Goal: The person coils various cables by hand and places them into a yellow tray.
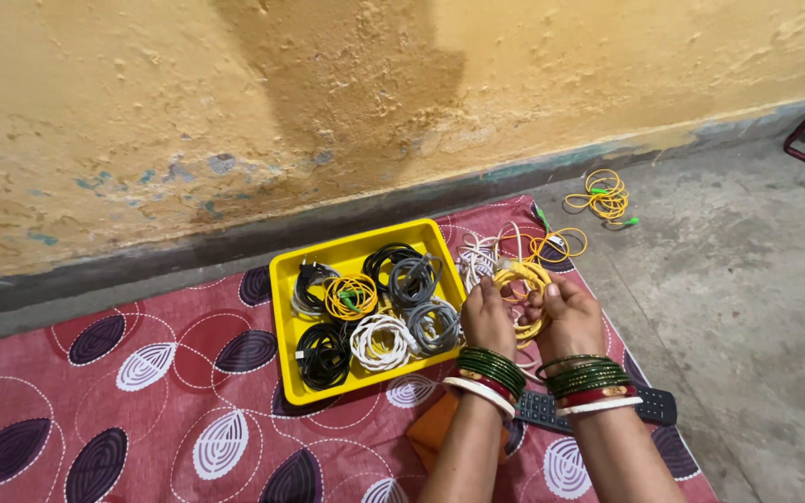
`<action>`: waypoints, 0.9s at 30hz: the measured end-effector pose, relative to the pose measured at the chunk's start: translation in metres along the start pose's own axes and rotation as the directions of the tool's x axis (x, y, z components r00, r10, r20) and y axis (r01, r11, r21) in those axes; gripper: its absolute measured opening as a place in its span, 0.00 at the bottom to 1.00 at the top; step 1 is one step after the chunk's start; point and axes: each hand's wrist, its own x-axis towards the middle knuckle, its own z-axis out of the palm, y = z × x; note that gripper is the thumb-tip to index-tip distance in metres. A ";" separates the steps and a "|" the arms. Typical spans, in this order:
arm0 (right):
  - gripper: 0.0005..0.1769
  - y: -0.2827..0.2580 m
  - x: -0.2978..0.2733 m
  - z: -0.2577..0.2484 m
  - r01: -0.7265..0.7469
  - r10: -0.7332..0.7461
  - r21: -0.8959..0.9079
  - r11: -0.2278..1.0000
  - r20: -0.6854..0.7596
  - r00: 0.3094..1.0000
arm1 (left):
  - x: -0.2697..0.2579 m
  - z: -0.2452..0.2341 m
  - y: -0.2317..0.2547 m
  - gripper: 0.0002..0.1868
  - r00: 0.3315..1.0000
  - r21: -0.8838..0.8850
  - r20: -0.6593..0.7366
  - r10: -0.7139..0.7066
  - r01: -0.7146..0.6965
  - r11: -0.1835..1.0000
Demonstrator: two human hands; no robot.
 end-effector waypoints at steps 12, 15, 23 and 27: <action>0.11 -0.034 -0.004 0.015 -0.090 0.093 0.068 0.994 -0.043 0.995 | 0.008 -0.024 0.045 0.09 0.669 -0.469 0.664 -0.333 0.720 0.512; 0.12 -0.035 -0.007 0.019 -0.039 0.037 -0.033 0.999 -0.073 0.997 | 0.003 -0.022 0.038 0.08 0.683 -0.456 0.648 -0.337 0.703 0.546; 0.17 -0.051 -0.006 -0.007 -0.169 0.160 0.089 0.982 0.106 0.981 | -0.020 -0.005 0.046 0.08 0.735 -0.413 0.644 -0.213 0.568 0.712; 0.23 -0.054 -0.006 -0.015 -0.260 0.134 0.298 0.919 0.383 0.914 | -0.019 0.000 0.050 0.08 0.713 -0.380 0.658 -0.241 0.591 0.712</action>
